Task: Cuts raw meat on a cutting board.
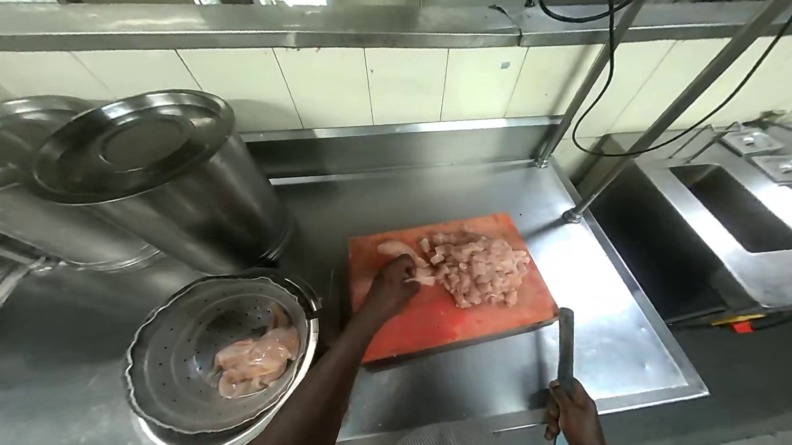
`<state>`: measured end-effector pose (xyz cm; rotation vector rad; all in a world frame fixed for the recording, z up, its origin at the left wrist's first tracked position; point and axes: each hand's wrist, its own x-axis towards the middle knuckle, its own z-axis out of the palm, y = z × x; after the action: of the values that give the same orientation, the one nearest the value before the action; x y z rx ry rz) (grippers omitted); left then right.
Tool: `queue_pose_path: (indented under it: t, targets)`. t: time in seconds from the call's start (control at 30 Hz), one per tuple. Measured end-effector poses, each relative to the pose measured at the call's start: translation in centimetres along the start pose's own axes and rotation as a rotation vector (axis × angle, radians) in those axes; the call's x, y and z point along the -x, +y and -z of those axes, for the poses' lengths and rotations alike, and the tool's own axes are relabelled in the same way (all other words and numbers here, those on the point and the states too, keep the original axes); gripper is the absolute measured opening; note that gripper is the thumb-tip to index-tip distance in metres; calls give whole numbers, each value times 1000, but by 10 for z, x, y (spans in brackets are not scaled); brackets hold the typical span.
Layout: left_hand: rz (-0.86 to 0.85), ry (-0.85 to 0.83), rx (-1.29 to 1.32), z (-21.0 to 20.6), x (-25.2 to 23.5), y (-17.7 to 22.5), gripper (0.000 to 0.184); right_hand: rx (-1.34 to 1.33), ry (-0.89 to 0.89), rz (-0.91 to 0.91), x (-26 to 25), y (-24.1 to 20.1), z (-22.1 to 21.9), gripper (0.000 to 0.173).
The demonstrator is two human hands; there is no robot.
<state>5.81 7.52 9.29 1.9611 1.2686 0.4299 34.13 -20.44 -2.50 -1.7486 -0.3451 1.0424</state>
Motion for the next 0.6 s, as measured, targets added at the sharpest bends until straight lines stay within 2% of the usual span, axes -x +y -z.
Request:
queue_pose_path:
  t: [0.07, 0.17, 0.23, 0.3, 0.43, 0.6]
  targets:
    - [-20, -11, 13, -4, 17, 3, 20, 41, 8, 30, 3, 0, -2, 13]
    - [-26, -144, -173, -19, 43, -20, 29, 181, -36, 113, 13, -6, -10, 19]
    - [25, -228, -286, -29, 59, -33, 31, 306, -129, 159, 22, -16, -20, 23]
    - [20, -166, -326, -34, 70, -36, 27, 453, -248, 214, 26, -27, -34, 26]
    - [-130, 5, -261, -50, 65, -54, 25, 857, -447, 298, 30, -54, -70, 32]
    - [-264, 137, -209, -73, 51, -66, 26, 1256, -541, 274, 34, -79, -120, 32]
